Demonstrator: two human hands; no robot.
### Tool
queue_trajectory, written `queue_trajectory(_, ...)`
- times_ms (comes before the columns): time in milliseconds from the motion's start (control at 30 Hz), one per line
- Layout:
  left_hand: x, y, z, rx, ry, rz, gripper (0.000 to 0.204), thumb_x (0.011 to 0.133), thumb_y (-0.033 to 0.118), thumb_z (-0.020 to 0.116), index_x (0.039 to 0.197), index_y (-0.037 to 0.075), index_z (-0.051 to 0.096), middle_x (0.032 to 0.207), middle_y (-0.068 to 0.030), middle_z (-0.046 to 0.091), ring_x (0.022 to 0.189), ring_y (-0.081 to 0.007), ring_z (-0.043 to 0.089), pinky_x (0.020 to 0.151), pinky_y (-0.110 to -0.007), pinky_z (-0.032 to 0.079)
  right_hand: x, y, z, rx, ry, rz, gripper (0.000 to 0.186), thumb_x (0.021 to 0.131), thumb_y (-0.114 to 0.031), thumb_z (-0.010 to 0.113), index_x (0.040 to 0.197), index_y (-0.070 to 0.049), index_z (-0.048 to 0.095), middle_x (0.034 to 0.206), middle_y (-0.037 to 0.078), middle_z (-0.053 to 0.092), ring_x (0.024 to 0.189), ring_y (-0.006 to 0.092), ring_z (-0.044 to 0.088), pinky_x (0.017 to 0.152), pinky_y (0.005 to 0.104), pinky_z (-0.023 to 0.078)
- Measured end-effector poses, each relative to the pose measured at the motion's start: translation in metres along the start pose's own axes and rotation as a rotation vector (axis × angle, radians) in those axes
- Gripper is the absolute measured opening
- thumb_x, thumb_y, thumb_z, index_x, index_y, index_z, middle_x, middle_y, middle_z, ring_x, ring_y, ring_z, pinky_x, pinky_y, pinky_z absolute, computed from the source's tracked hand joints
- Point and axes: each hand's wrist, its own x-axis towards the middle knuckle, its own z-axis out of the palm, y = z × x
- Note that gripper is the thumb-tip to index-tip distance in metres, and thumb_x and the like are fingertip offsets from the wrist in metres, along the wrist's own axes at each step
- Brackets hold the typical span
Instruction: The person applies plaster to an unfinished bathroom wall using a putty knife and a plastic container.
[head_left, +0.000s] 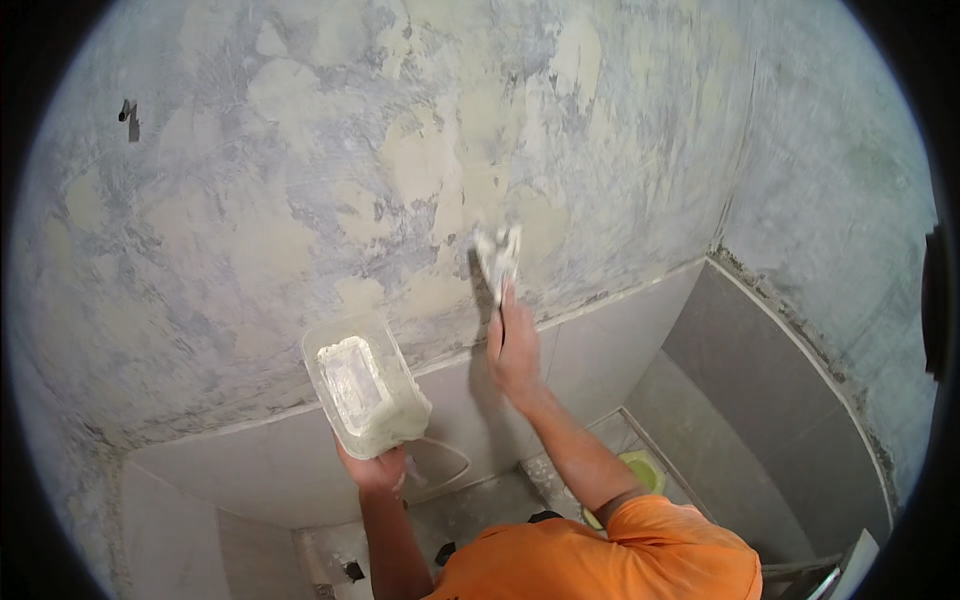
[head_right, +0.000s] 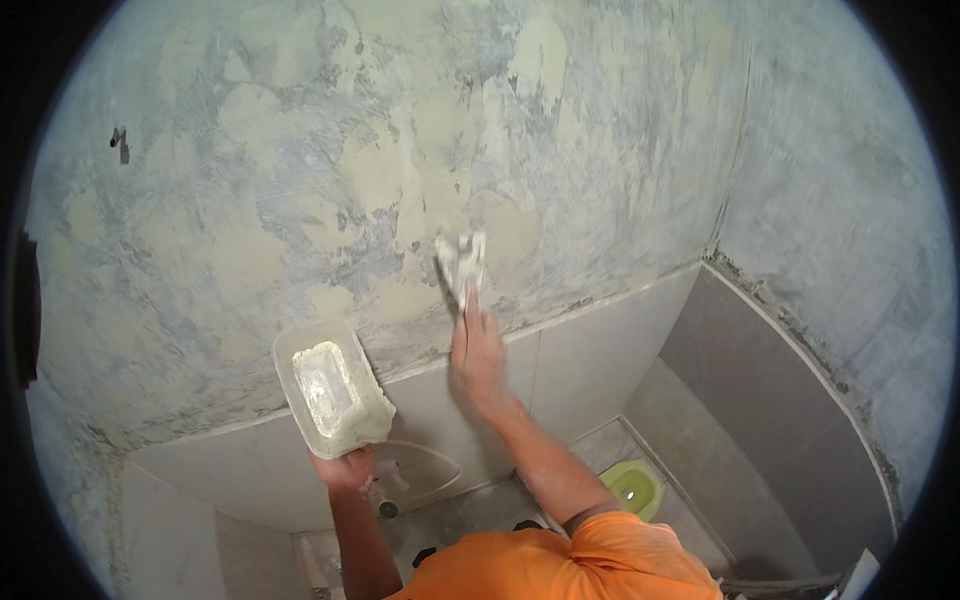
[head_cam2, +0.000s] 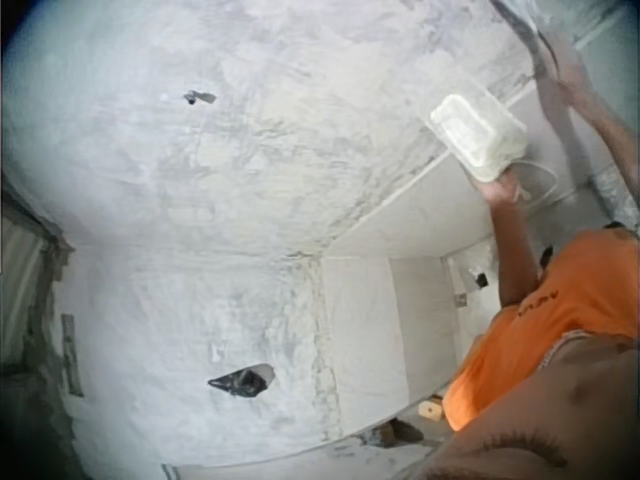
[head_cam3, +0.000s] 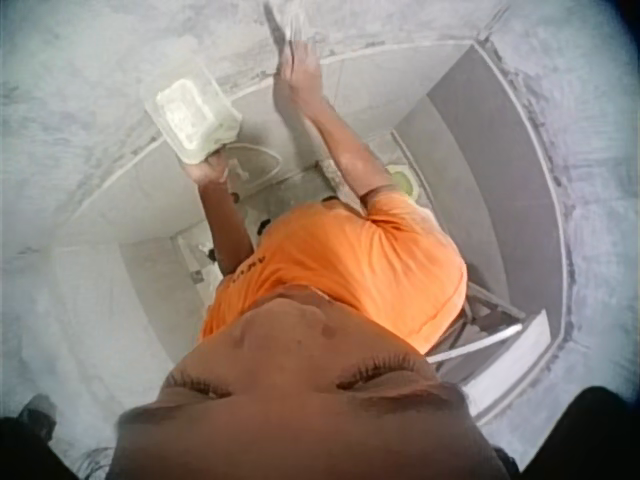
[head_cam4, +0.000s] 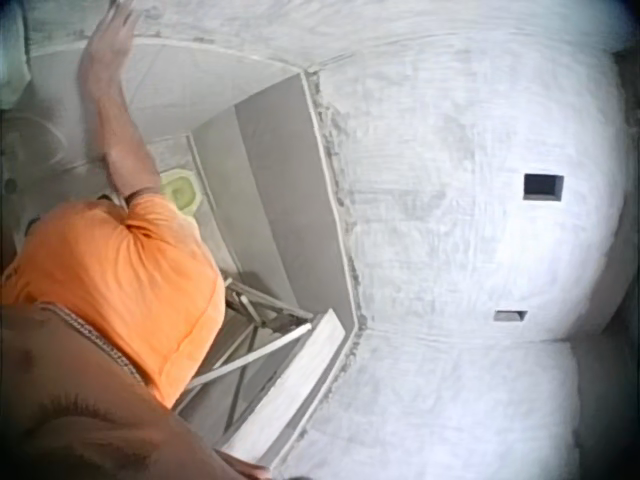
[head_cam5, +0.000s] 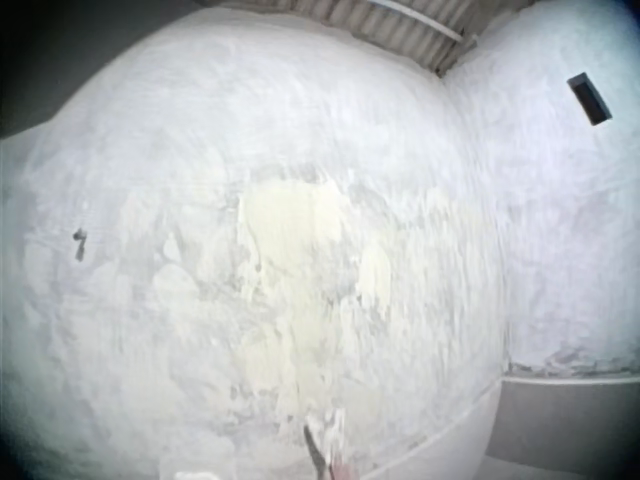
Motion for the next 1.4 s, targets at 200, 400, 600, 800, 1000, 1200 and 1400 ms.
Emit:
queue_trajectory(200,0.007,-0.01,-0.011,1.384,-0.301,0.805,0.051,0.093,0.016,0.068,0.141,0.01,0.05,0.135,-0.008,0.057,0.12,-0.0186,0.056,0.094,-0.041,0.052,0.097,-0.049,-0.004,-0.047,-0.003,0.084,0.065,0.099,-0.012,0.051,0.159,-0.006,0.027,0.094,0.025,0.055,0.081,0.0403,0.058,0.073,0.0475,0.05)
queue_trajectory(400,0.017,-0.017,-0.002,0.12,0.021,0.052,0.051,0.102,0.042,0.049,0.144,0.012,0.049,0.137,-0.0043,0.058,0.112,-0.028,0.063,0.089,-0.043,0.055,-0.05,-0.011,0.041,-0.047,-0.296,0.24,0.073,0.093,-0.013,0.055,0.16,-0.012,0.026,0.102,0.027,0.055,0.086,0.046,0.059,0.076,0.0532,0.05)
queue_trajectory(600,0.021,-0.011,-0.006,0.387,-0.107,0.243,0.057,0.103,0.046,0.039,0.147,0.01,0.045,0.143,-0.0087,0.055,0.127,-0.033,0.056,0.099,-0.056,0.05,-0.069,0.008,0.016,0.104,-0.221,0.134,0.072,0.092,-0.012,0.057,0.159,-0.016,0.032,0.099,0.025,0.055,0.082,0.0441,0.059,0.075,0.0501,0.05)
queue_trajectory(800,0.007,-0.018,0.018,0.005,-0.15,0.074,0.051,0.104,0.03,0.05,0.147,0.004,0.043,0.147,-0.0152,0.05,0.131,-0.0315,0.054,0.103,-0.052,0.05,0.093,-0.026,-0.023,0.127,0.121,-0.019,0.068,0.092,-0.009,0.059,0.156,-0.01,0.036,0.09,0.022,0.056,0.073,0.0394,0.056,0.067,0.0471,0.05)
queue_trajectory(1000,0.004,-0.03,0.002,0.258,-0.065,0.193,0.069,0.09,0.026,0.074,0.146,0.0,0.043,0.145,-0.0154,0.052,0.128,-0.0282,0.056,0.105,-0.044,0.048,0.004,0.004,0.025,-0.225,-0.263,0.161,0.078,0.093,-0.016,0.057,0.161,-0.016,0.02,0.095,0.021,0.056,0.071,0.0424,0.062,0.063,0.0521,0.054)
queue_trajectory(1200,0.005,-0.032,0.012,0.548,-0.089,0.304,0.054,0.104,0.038,0.045,0.145,0.004,0.045,0.147,-0.0129,0.052,0.129,-0.0323,0.055,0.109,-0.05,0.046,-0.12,0.04,0.002,0.101,-0.501,0.269,0.073,0.092,-0.014,0.059,0.159,-0.017,0.03,0.097,0.021,0.06,0.077,0.0394,0.063,0.073,0.0457,0.053)
queue_trajectory(1400,0.004,-0.032,0.034,0.1,-0.019,0.131,0.057,0.104,0.043,0.041,0.147,0.005,0.045,0.146,-0.0125,0.053,0.13,-0.0338,0.055,0.109,-0.05,0.047,0.022,0.014,-0.038,0.186,-0.182,0.099,0.07,0.09,-0.008,0.06,0.156,-0.006,0.035,0.091,0.021,0.061,0.078,0.0394,0.06,0.068,0.0454,0.049)
